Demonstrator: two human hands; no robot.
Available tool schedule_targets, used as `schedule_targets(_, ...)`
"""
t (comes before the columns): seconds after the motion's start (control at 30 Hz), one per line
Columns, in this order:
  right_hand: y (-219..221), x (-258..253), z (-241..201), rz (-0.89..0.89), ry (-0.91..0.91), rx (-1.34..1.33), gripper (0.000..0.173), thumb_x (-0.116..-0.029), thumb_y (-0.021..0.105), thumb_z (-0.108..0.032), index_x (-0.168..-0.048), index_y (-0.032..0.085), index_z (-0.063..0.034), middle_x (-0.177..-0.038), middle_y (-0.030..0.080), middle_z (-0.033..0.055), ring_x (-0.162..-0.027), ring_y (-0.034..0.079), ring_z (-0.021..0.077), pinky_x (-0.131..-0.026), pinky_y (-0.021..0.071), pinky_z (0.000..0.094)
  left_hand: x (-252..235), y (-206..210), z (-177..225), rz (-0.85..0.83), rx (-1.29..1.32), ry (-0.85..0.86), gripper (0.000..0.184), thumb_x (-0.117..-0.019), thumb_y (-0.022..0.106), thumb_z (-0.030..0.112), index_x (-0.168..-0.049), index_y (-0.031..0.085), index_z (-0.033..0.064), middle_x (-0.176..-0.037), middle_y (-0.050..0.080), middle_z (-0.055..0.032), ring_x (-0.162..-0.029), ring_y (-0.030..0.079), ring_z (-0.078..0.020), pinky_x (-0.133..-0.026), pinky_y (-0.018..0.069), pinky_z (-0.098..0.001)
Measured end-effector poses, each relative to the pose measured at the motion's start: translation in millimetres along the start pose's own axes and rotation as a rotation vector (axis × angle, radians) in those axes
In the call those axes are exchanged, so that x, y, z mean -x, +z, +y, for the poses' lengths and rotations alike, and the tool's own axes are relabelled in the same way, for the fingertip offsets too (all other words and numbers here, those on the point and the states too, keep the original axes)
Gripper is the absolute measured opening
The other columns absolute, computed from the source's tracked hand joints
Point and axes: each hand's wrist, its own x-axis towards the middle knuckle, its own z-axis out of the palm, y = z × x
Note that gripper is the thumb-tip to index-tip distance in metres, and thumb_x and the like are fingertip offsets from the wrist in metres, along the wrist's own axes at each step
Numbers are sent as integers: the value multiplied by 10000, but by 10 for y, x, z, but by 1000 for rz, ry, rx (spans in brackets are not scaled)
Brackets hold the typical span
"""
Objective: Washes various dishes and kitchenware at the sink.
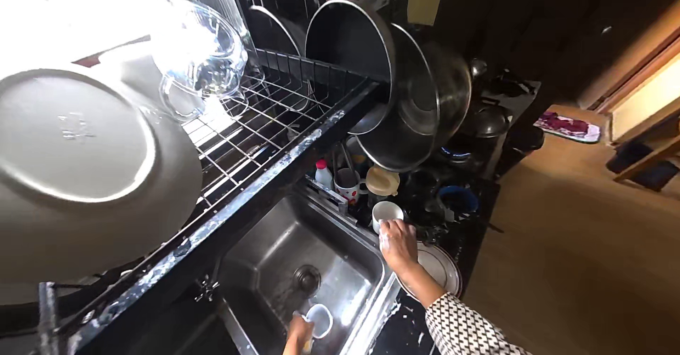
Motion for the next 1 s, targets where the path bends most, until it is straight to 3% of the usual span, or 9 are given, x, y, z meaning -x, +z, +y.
schedule_targets(0.23, -23, 150, -68, 30, -208, -248, 286, -1022, 497, -87, -1200, 688, 28, -1229, 686, 216, -1223, 622, 374, -1042, 478, 522, 74, -270, 20, 64, -70, 113, 675, -947, 679, 487, -1372, 559, -23, -1281, 650, -270, -1216, 629, -413, -1034, 486, -603)
schedule_targets(0.37, -49, 464, -349, -141, -405, -603, 284, -1021, 547, -140, -1150, 696, 66, -1139, 701, 236, -1119, 665, 351, -1026, 497, 478, 906, -727, 741, 164, 686, 417, 464, -1079, 450, 354, -1286, 516, -56, -869, 605, -134, -703, 588, -200, -648, 529, -384)
schedule_targets(0.5, 179, 733, -728, -172, -528, -823, 249, -950, 605, -75, -1112, 703, 87, -1057, 726, 221, -1035, 700, 292, -985, 532, 431, 1702, -758, 1202, 390, 603, 857, 560, -976, 572, 205, -1434, 459, -96, -1398, 557, -235, -1282, 556, -254, -1087, 462, -392)
schedule_targets(0.57, 199, 779, -828, -168, -551, -876, 269, -917, 602, -38, -1134, 695, 91, -1074, 725, 213, -1047, 697, 257, -982, 533, 395, 1678, -718, 1154, 680, 278, 978, 482, -981, 574, 275, -1335, 631, -49, -1388, 610, -240, -1331, 568, -350, -1128, 442, -498)
schedule_targets(0.63, 133, 794, -858, -288, -538, -907, 309, -980, 600, -91, -1218, 670, 94, -1156, 711, 219, -1104, 678, 228, -1026, 509, 354, 1566, -990, 985, 436, 344, 903, 415, -1050, 473, 237, -1357, 616, -3, -1368, 633, -161, -1275, 597, -241, -1096, 465, -448)
schedule_targets(0.73, 173, 877, -881, -443, -398, -1093, 302, -992, 599, -99, -1233, 635, 80, -1128, 686, 173, -1003, 671, 147, -920, 556, 299, 1515, -1269, 807, 136, 411, 761, 378, -1085, 415, 210, -1278, 608, -51, -1204, 651, -187, -1106, 618, -228, -1004, 488, -421)
schedule_targets(0.83, 322, 857, -960, -571, 48, -1550, 277, -1051, 508, -72, -1290, 566, 55, -1097, 676, 182, -910, 708, 248, -747, 627, 421, 1883, -1038, 908, 469, 98, 572, 469, -1039, 491, 422, -1282, 671, 63, -1272, 666, -189, -1210, 630, -348, -1001, 495, -575)
schedule_targets(0.9, 366, 817, -956, -691, 250, -1805, 288, -1074, 451, -146, -1277, 596, -2, -1065, 704, 178, -900, 714, 289, -708, 616, 473, 1863, -695, 840, 767, 218, 729, 413, -989, 558, 353, -1199, 742, 48, -1270, 690, -188, -1231, 631, -354, -1028, 490, -568)
schedule_targets(1.0, 406, 810, -939, -824, 281, -1824, 328, -1094, 391, -195, -1295, 583, -21, -1102, 696, 212, -923, 712, 343, -721, 616, 513, 1687, -729, 702, 610, 708, 682, 356, -1008, 538, 223, -1219, 677, -28, -1157, 699, -167, -1093, 663, -237, -970, 530, -443)
